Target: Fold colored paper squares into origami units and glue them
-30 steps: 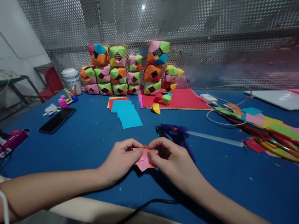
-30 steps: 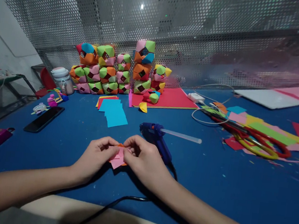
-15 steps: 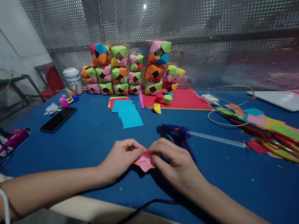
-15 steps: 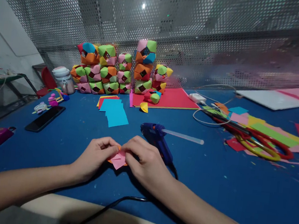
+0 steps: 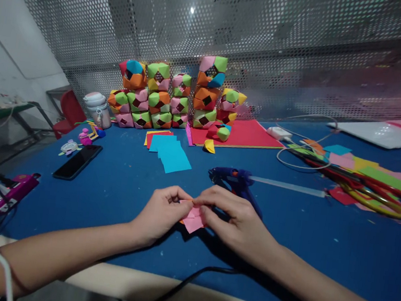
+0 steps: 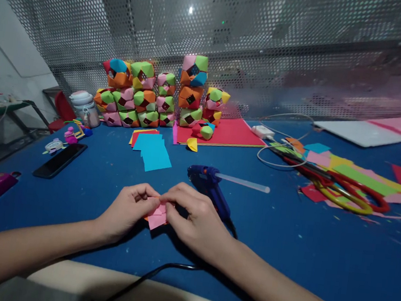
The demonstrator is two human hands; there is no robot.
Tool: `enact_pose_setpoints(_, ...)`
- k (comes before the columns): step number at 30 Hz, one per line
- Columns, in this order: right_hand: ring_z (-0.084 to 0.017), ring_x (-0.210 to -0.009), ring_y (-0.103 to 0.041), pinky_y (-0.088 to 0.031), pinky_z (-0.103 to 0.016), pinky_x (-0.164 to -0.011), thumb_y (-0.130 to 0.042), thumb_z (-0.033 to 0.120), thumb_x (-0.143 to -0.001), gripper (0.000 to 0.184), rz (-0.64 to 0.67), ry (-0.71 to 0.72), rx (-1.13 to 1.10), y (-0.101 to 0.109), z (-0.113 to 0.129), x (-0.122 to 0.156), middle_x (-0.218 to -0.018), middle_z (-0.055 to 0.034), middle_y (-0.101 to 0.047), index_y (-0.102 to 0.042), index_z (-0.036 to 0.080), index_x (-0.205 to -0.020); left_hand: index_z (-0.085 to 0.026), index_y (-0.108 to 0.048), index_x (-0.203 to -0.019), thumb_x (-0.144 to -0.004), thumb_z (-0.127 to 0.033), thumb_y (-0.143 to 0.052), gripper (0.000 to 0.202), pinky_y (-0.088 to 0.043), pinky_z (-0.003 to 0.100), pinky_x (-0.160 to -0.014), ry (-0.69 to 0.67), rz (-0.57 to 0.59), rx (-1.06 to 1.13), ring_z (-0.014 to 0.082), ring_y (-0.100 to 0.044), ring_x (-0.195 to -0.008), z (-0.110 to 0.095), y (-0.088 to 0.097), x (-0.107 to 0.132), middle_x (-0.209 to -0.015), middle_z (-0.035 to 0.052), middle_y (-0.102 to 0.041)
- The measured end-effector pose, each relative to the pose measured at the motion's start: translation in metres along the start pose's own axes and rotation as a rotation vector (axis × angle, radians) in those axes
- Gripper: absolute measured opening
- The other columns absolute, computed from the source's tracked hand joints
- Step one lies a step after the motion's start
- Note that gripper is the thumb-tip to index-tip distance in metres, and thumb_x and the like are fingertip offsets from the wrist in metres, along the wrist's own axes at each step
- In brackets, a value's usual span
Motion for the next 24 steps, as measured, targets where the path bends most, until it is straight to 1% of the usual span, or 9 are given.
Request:
enact_pose_setpoints(5, -0.013, -0.073, -0.057, -0.047, -0.027, -0.068, -0.049, 0.013, -0.08, 0.023, -0.043, -0.138, 0.022, -0.001, -0.009, 0.004, -0.084, -0.0024, -0.061, -0.055, 0.018, -0.101, -0.013, -0.056, -0.071, -0.072, -0.025, -0.058, 0.012, -0.034, 0.02, -0.053, -0.005, 0.008, -0.002, 0.0068, -0.045, -0.054, -0.001, 0.0, 0.0, -0.061, -0.0025, -0.054)
enact_pose_setpoints(7, -0.013, -0.071, -0.058, -0.048, -0.027, -0.066, -0.05, 0.015, -0.08, 0.022, -0.062, -0.196, 0.012, -0.003, -0.013, 0.005, -0.082, -0.0018, -0.06, -0.054, 0.018, -0.101, -0.013, -0.056, -0.072, -0.072, -0.027, -0.059, 0.014, -0.034, 0.02, -0.051, -0.002, 0.019, 0.004, 0.0068, -0.045, -0.053, -0.001, -0.001, 0.001, -0.06, -0.0026, -0.054)
enact_pose_setpoints(9, -0.013, -0.069, -0.058, -0.048, -0.027, -0.065, -0.051, 0.017, -0.08, 0.017, -0.083, -0.236, -0.013, -0.004, -0.016, 0.005, -0.081, -0.0017, -0.061, -0.053, 0.019, -0.097, -0.013, -0.056, -0.073, -0.072, -0.027, -0.059, 0.014, -0.033, 0.019, -0.051, -0.002, 0.021, -0.009, 0.0066, -0.044, -0.052, -0.002, -0.002, 0.001, -0.06, -0.0027, -0.053)
enact_pose_setpoints(11, -0.013, -0.07, -0.058, -0.048, -0.026, -0.064, -0.052, 0.018, -0.08, 0.013, -0.113, -0.246, -0.026, -0.006, -0.017, 0.006, -0.081, -0.0017, -0.061, -0.052, 0.019, -0.093, -0.013, -0.057, -0.073, -0.073, -0.025, -0.057, 0.012, -0.032, 0.019, -0.05, -0.01, 0.013, -0.035, 0.0063, -0.042, -0.052, -0.002, -0.002, 0.001, -0.06, -0.0027, -0.052)
enact_pose_setpoints(15, -0.013, -0.071, -0.057, -0.047, -0.027, -0.065, -0.053, 0.02, -0.081, 0.008, -0.148, -0.199, 0.021, -0.007, -0.015, 0.006, -0.081, -0.0016, -0.06, -0.053, 0.019, -0.089, -0.013, -0.056, -0.071, -0.072, -0.021, -0.054, 0.008, -0.031, 0.019, -0.049, -0.038, -0.005, -0.105, 0.006, -0.041, -0.051, -0.002, 0.0, 0.0, -0.059, -0.0033, -0.05)
enact_pose_setpoints(17, -0.013, -0.071, -0.057, -0.047, -0.026, -0.065, -0.054, 0.022, -0.081, 0.007, -0.156, -0.196, 0.003, -0.006, -0.014, 0.006, -0.08, -0.0014, -0.06, -0.054, 0.019, -0.088, -0.013, -0.056, -0.07, -0.072, -0.021, -0.054, 0.008, -0.031, 0.019, -0.049, -0.05, -0.018, -0.131, 0.0063, -0.041, -0.052, -0.003, 0.002, 0.001, -0.058, -0.0032, -0.051)
enact_pose_setpoints(19, -0.013, -0.071, -0.058, -0.048, -0.026, -0.064, -0.054, 0.026, -0.082, 0.011, -0.138, -0.222, -0.067, -0.004, -0.012, 0.005, -0.081, -0.0017, -0.061, -0.055, 0.019, -0.09, -0.013, -0.057, -0.069, -0.071, -0.021, -0.055, 0.008, -0.034, 0.019, -0.051, -0.061, -0.045, -0.136, 0.007, -0.044, -0.053, -0.005, 0.004, 0.001, -0.059, -0.0023, -0.053)
enact_pose_setpoints(21, -0.013, -0.071, -0.059, -0.049, -0.025, -0.063, -0.05, 0.031, -0.085, 0.016, -0.096, -0.267, -0.148, -0.003, -0.01, 0.003, -0.083, -0.0025, -0.063, -0.056, 0.019, -0.095, -0.013, -0.058, -0.068, -0.071, -0.02, -0.055, 0.009, -0.036, 0.02, -0.052, -0.065, -0.072, -0.125, 0.0077, -0.046, -0.054, -0.008, 0.006, 0.002, -0.06, -0.0015, -0.055)
enact_pose_setpoints(24, -0.014, -0.071, -0.058, -0.048, -0.026, -0.062, -0.046, 0.034, -0.087, 0.02, -0.047, -0.282, -0.15, -0.001, -0.006, 0.0, -0.081, -0.0029, -0.063, -0.057, 0.019, -0.094, -0.012, -0.06, -0.068, -0.071, -0.022, -0.056, 0.011, -0.036, 0.021, -0.052, -0.071, -0.093, -0.116, 0.0083, -0.046, -0.053, -0.012, 0.008, 0.003, -0.058, -0.0011, -0.056)
Point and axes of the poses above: each hand's wrist, its own x-axis away from the middle knuckle, its own y-axis out of the back of the hand, z = x × y, the point moved 4 cm from there along -x, towards the middle knuckle
